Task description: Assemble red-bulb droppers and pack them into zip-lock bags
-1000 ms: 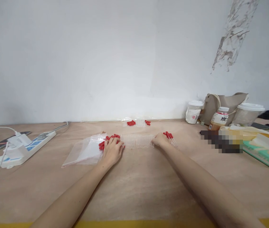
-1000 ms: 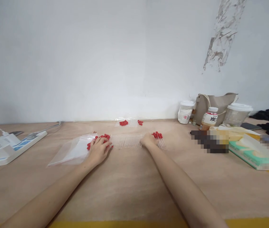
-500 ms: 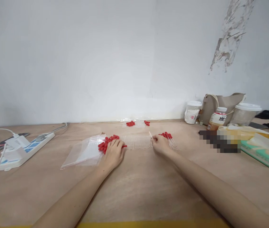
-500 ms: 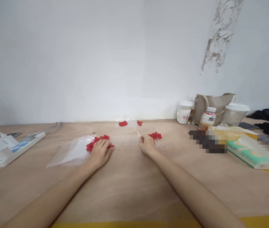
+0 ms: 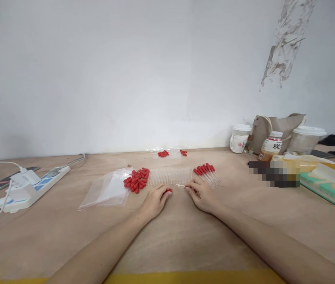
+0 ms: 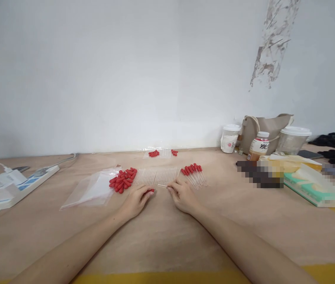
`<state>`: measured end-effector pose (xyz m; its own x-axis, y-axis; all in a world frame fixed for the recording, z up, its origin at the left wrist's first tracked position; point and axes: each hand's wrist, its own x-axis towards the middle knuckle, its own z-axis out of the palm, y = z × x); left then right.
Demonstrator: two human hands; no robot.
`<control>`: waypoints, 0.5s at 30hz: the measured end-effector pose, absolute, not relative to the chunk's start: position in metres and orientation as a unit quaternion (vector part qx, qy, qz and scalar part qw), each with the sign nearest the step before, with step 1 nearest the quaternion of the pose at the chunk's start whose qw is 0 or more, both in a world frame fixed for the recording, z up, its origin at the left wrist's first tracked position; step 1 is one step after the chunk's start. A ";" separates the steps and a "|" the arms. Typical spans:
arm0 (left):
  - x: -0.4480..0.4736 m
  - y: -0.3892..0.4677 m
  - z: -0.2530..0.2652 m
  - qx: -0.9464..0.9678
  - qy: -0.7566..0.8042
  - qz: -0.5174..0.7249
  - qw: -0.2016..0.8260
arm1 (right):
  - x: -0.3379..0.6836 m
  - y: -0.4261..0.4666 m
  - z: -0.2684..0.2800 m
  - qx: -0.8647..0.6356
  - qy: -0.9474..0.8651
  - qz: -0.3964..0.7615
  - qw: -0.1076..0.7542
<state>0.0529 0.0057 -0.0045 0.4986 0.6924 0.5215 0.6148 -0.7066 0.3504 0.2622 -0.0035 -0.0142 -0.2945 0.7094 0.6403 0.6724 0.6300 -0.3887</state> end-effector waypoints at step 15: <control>0.054 0.001 -0.003 0.857 0.363 0.344 0.120 | 0.261 -0.009 -0.011 -0.410 -0.846 -0.008 0.341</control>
<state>0.0537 0.0009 -0.0025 0.4992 0.7055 0.5030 0.5410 -0.7072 0.4551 0.2613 -0.0091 -0.0115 -0.4317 0.6886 0.5826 0.6992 0.6635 -0.2662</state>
